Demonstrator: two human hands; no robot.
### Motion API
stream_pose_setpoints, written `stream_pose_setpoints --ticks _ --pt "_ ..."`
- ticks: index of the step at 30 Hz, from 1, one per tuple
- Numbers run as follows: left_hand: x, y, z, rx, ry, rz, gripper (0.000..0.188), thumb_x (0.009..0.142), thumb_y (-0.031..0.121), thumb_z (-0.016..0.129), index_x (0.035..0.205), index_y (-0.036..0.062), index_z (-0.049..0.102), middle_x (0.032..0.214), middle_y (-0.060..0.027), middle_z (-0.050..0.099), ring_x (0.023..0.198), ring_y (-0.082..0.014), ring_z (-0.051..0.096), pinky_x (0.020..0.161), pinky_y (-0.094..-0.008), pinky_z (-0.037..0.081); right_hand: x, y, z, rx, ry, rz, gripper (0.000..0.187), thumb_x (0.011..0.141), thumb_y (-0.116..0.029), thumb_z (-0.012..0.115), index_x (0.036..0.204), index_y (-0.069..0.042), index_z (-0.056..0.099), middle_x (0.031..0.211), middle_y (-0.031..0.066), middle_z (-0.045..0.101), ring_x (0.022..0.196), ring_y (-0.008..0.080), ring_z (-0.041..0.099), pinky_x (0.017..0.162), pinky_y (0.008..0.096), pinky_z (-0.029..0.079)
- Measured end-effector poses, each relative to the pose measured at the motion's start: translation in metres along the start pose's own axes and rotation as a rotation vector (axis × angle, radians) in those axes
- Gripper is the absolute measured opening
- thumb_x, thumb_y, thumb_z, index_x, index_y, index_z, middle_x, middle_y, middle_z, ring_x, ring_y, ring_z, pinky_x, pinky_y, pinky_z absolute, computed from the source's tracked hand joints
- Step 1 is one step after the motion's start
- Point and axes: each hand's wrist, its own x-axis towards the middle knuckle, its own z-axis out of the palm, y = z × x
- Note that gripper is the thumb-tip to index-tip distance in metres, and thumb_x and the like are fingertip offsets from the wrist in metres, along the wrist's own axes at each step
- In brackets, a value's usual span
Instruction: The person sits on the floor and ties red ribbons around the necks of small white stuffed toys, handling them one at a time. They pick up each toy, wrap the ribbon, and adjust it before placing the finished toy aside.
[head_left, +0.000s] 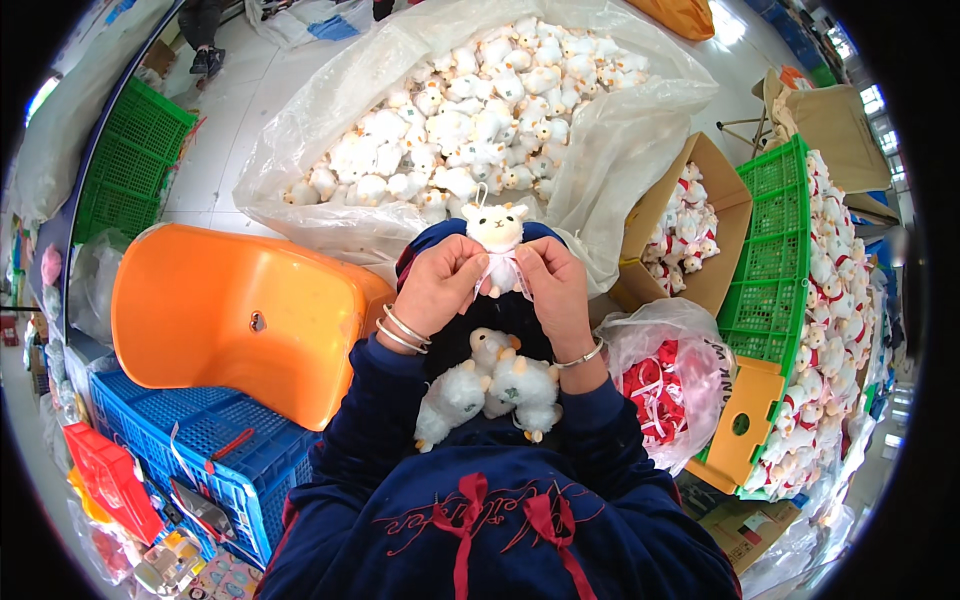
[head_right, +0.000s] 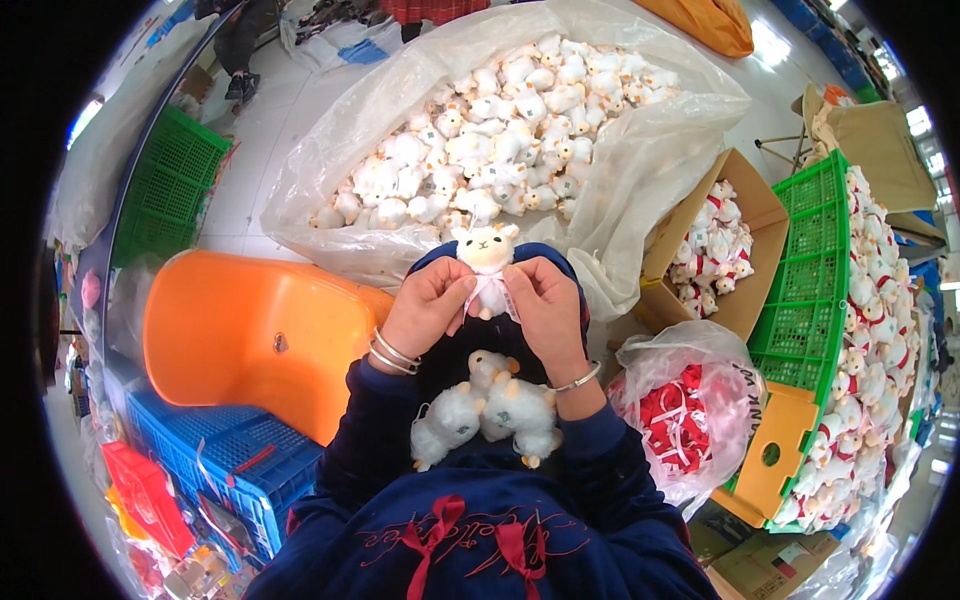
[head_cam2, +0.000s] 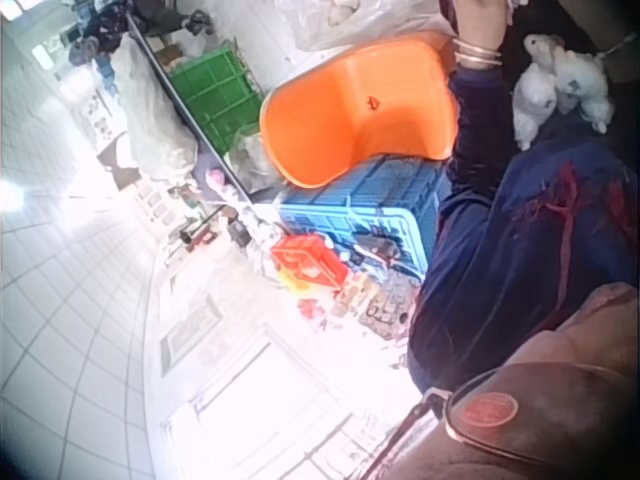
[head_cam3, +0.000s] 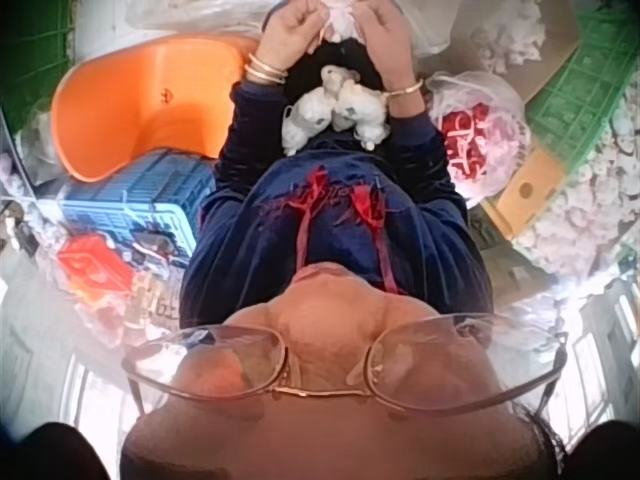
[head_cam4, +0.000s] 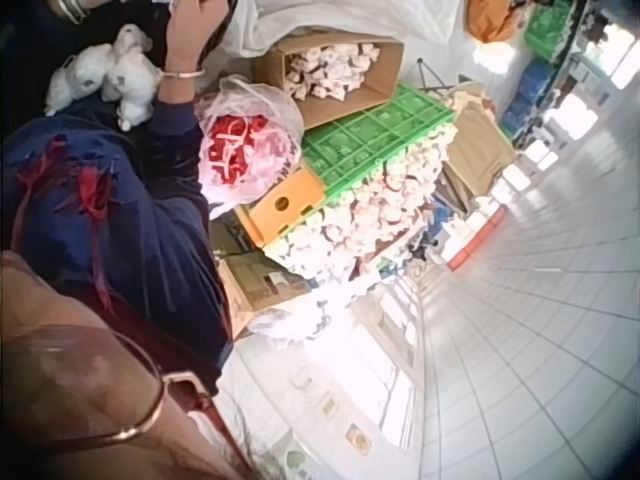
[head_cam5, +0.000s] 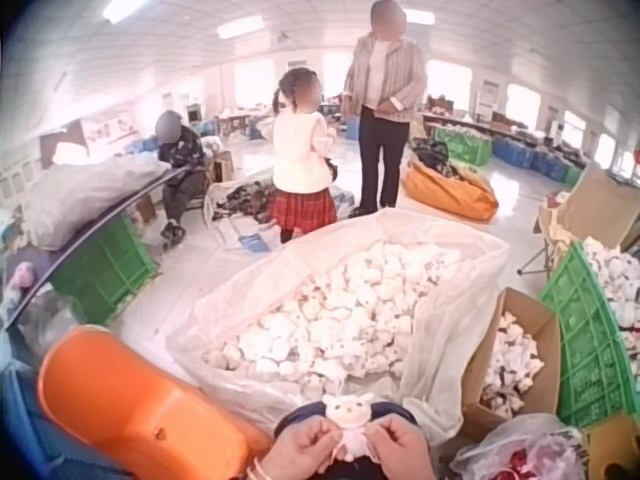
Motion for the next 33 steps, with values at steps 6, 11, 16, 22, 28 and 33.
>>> stream_pose_setpoints --ticks 6,11,16,22,28,33 --pt "0.003 -0.017 0.000 0.314 0.159 0.280 0.009 0.102 0.010 0.060 0.097 0.0019 0.063 0.084 0.0024 0.063 0.074 -0.0028 0.052 0.064 -0.0192 0.044 0.003 -0.003 0.000 -0.169 -0.027 -0.100 0.015 0.101 -0.011 0.064 0.091 0.000 0.063 0.080 -0.0047 0.061 0.069 0.0011 0.050 0.060 0.0190 0.043" --pt "0.015 -0.024 -0.008 0.191 0.152 0.430 0.018 0.104 0.017 0.056 0.098 0.0014 0.062 0.091 0.0034 0.058 0.083 -0.0035 0.049 0.073 -0.0195 0.042 0.008 -0.018 0.002 -0.203 -0.148 -0.127 0.025 0.105 -0.017 0.057 0.087 -0.001 0.061 0.079 -0.0045 0.055 0.072 0.0036 0.047 0.065 0.0217 0.041" --pt "0.013 -0.017 0.000 -0.032 0.180 0.243 0.021 0.104 0.019 0.056 0.090 0.0030 0.059 0.079 0.0047 0.051 0.076 -0.0040 0.046 0.068 -0.0216 0.040 0.011 -0.023 0.002 -0.120 -0.161 -0.042 0.034 0.109 -0.022 0.046 0.085 -0.002 0.059 0.076 -0.0038 0.048 0.073 0.0069 0.043 0.068 0.0239 0.038" --pt "0.017 -0.017 0.007 0.134 0.247 0.236 0.026 0.094 0.020 0.073 0.083 0.0046 0.055 0.074 0.0039 0.051 0.068 -0.0043 0.045 0.060 -0.0228 0.040 0.014 -0.018 0.001 -0.255 -0.142 -0.066 0.025 0.105 -0.018 0.055 0.088 -0.001 0.061 0.075 -0.0035 0.053 0.070 0.0053 0.046 0.063 0.0242 0.040" --pt "0.018 -0.022 0.012 0.206 0.309 0.286 0.026 0.088 0.015 0.077 0.083 0.0044 0.053 0.074 0.0020 0.052 0.068 -0.0045 0.045 0.059 -0.0234 0.041 0.015 -0.010 -0.001 -0.342 -0.119 -0.145 0.017 0.101 -0.014 0.062 0.092 0.000 0.061 0.075 -0.0026 0.055 0.068 0.0050 0.047 0.061 0.0238 0.042" --pt "0.019 -0.031 0.012 0.089 0.281 0.302 0.024 0.090 0.014 0.076 0.088 0.0039 0.055 0.080 0.0026 0.055 0.070 -0.0036 0.046 0.061 -0.0239 0.043 0.017 -0.008 -0.001 -0.340 -0.126 -0.146 0.019 0.101 -0.015 0.062 0.091 0.000 0.061 0.075 -0.0025 0.056 0.068 0.0049 0.047 0.061 0.0233 0.042"
